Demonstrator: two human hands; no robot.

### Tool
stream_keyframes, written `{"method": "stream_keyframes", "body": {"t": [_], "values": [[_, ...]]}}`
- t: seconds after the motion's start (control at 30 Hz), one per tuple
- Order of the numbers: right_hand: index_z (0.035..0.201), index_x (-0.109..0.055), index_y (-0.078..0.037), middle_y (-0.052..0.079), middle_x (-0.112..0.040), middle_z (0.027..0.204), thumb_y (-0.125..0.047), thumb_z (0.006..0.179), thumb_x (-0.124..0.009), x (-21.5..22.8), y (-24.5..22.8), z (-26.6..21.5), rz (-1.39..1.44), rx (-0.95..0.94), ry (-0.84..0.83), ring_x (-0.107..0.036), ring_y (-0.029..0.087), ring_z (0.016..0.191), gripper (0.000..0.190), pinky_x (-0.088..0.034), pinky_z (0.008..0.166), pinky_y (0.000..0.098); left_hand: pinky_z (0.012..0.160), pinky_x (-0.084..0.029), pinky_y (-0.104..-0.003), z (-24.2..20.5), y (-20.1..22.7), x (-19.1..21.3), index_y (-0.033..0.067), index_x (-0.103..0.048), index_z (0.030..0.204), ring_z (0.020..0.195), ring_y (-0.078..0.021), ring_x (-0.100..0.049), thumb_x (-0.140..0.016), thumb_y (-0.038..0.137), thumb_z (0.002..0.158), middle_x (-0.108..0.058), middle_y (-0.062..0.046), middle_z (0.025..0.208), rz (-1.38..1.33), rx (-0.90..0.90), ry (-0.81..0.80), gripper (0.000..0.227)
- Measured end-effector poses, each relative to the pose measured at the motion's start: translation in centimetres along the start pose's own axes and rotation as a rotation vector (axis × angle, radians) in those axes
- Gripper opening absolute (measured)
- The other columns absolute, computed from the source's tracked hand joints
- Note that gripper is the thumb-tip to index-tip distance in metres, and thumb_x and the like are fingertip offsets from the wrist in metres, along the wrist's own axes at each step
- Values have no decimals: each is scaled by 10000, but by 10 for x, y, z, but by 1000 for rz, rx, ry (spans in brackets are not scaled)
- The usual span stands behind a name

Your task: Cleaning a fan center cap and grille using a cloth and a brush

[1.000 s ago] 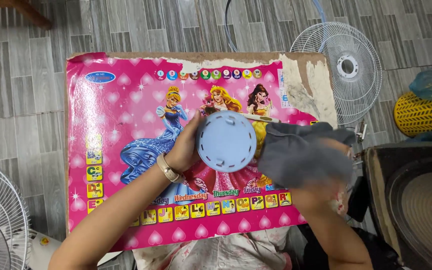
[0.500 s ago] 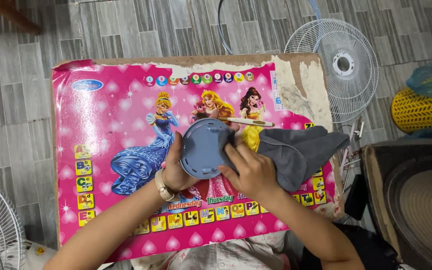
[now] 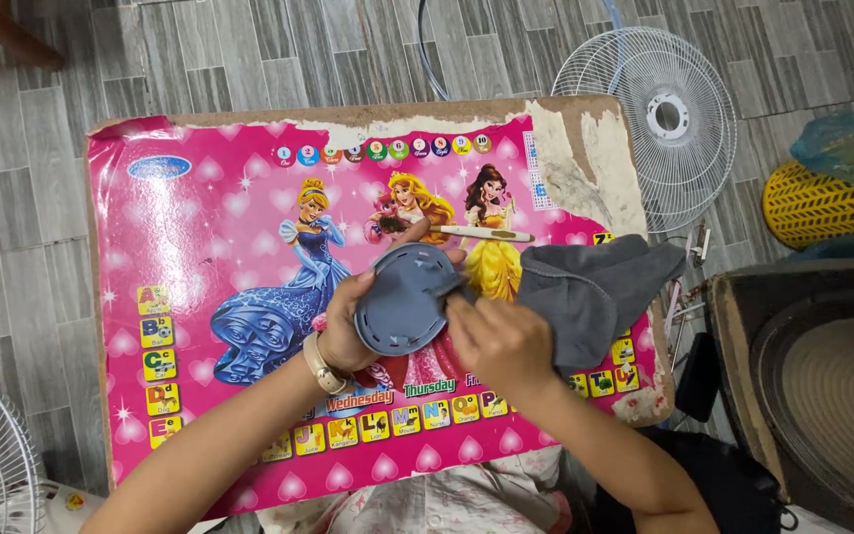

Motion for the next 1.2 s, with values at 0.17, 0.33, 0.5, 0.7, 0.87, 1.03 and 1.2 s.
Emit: {"method": "stream_keyframes", "body": {"t": [0.17,0.33,0.5,0.7,0.87,1.03,1.2], "values": [[893,-729,-114,5,-543,655,-190,874,-680,2,-35,-5,-33,236,35,-617,173,587,92,-488,549,318,1103,-450,-530,-3,7,1,134,-127,1665,1393,-432,-475,-452,478,942,-425,-285,1555,-19,-61,-11,864],[805,-720,-102,18,-528,608,-112,858,-698,-8,-34,-10,-7,160,56,-599,176,553,59,-469,526,298,1102,-468,-502,-5,11,-2,161,-141,1662,1391,-416,-489,-479,495,921,-424,-272,1558,-24,-117,-3,880],[890,-738,-96,30,-545,622,-123,889,-636,-2,-35,-2,10,290,58,-581,171,549,105,-473,527,317,1047,-483,-603,-2,1,16,106,-261,1612,1239,-516,-568,-441,456,886,-487,-317,1475,-94,-131,118,826],[866,-730,-67,58,-545,597,-120,874,-657,-5,-44,-6,75,288,49,-575,190,521,91,-474,506,343,1112,-456,-520,-4,5,2,85,-204,1640,1379,-447,-496,-557,464,868,-470,-313,1513,75,-235,0,929],[838,-742,-61,47,-559,579,-94,846,-697,7,-18,20,119,100,13,-627,217,510,57,-475,478,348,1148,-416,-517,-5,12,-9,2,-220,1617,1383,-440,-482,-453,456,874,-489,-330,1485,305,-364,8,901],[854,-733,-57,73,-546,589,-89,899,-659,-3,-41,-3,153,191,45,-585,220,498,93,-471,487,340,1127,-424,-547,-7,7,-6,33,-180,1638,1362,-462,-498,-565,428,847,-469,-328,1488,69,-369,33,964],[931,-759,-44,82,-627,632,-76,838,-684,8,-46,11,223,62,-56,-671,247,533,124,-517,475,363,1122,-466,-505,-13,-3,7,32,-178,1631,1342,-408,-534,-579,474,842,-474,-293,1491,113,-471,149,990]]}}
Point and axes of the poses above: each hand's wrist, its own z-axis towards the middle knuckle, its own x-axis out of the back of the hand, y = z × x, the point moved 4 cm from there along z, towards the middle knuckle
